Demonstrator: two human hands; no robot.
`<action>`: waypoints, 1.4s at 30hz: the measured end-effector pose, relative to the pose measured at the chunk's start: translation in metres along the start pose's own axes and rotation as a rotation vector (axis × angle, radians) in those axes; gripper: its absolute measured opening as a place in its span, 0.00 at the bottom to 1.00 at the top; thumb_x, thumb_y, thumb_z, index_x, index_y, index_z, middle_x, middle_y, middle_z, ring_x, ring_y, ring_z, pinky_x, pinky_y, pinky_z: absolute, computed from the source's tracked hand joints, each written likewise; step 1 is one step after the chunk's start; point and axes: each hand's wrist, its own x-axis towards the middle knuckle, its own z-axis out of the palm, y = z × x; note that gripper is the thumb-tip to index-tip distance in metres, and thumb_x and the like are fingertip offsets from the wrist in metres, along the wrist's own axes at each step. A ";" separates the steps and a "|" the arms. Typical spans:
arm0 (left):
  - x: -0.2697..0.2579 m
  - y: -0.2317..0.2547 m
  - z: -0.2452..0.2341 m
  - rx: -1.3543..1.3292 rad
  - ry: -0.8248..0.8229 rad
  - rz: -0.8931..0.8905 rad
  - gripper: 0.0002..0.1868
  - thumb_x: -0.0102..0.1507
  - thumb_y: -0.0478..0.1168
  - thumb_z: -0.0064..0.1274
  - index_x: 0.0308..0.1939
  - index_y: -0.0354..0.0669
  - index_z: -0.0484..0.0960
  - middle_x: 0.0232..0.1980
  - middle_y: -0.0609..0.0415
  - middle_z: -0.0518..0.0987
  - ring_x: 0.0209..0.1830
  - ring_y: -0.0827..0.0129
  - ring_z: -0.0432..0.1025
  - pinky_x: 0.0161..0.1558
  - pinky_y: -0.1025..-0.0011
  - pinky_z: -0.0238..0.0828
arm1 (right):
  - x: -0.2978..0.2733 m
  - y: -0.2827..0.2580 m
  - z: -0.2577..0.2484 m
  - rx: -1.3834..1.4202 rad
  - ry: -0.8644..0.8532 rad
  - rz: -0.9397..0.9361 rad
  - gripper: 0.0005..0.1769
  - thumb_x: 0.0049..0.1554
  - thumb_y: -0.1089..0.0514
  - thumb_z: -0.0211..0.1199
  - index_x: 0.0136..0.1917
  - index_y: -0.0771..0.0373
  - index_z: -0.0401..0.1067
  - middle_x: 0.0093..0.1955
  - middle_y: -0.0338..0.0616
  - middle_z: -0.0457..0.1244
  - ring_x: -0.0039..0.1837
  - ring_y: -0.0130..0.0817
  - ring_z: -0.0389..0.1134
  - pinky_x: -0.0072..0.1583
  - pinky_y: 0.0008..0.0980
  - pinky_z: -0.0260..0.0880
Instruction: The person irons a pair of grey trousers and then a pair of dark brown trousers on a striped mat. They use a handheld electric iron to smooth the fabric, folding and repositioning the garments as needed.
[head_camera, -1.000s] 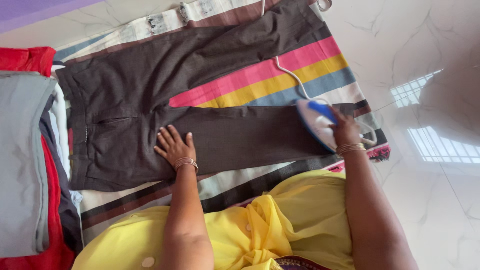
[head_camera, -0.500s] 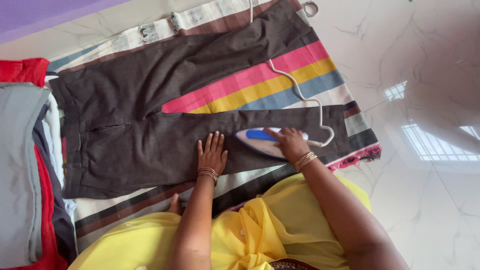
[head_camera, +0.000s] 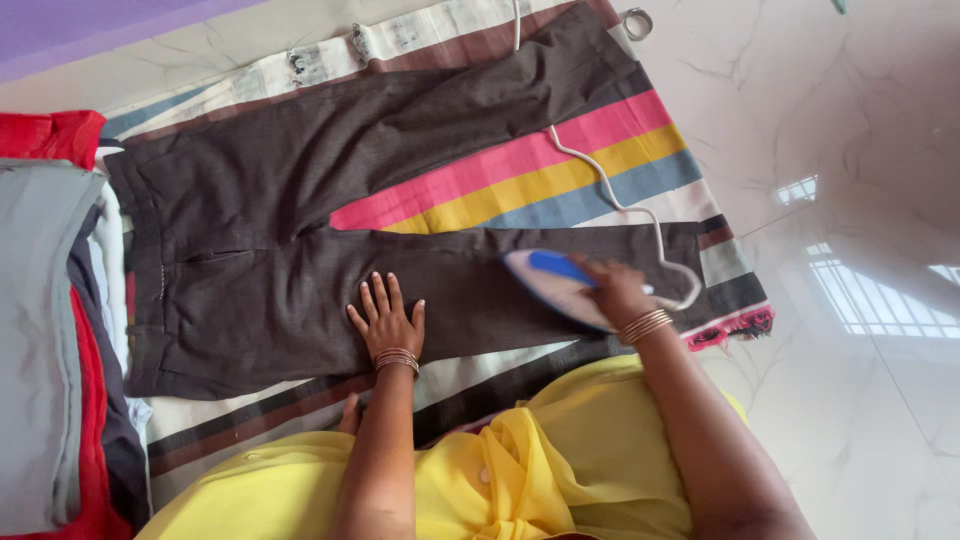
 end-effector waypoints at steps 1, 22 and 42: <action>0.000 -0.001 0.000 -0.004 0.002 0.000 0.43 0.67 0.67 0.36 0.80 0.52 0.52 0.84 0.52 0.49 0.83 0.55 0.41 0.76 0.40 0.30 | 0.000 -0.020 0.005 0.035 -0.020 -0.132 0.40 0.52 0.49 0.68 0.76 0.37 0.59 0.52 0.41 0.70 0.58 0.49 0.70 0.57 0.57 0.65; 0.000 0.002 -0.006 -0.015 0.004 0.005 0.43 0.67 0.66 0.38 0.80 0.50 0.54 0.84 0.50 0.49 0.83 0.54 0.41 0.76 0.40 0.31 | 0.004 -0.003 0.005 0.027 0.006 -0.084 0.40 0.52 0.50 0.71 0.75 0.34 0.62 0.54 0.45 0.68 0.58 0.48 0.69 0.60 0.52 0.68; 0.000 0.002 -0.006 -0.032 0.045 0.018 0.44 0.66 0.67 0.38 0.80 0.48 0.55 0.83 0.49 0.50 0.83 0.53 0.42 0.76 0.39 0.32 | 0.012 -0.007 -0.008 -0.038 0.072 -0.090 0.38 0.53 0.48 0.70 0.75 0.34 0.63 0.53 0.44 0.68 0.57 0.48 0.69 0.58 0.53 0.66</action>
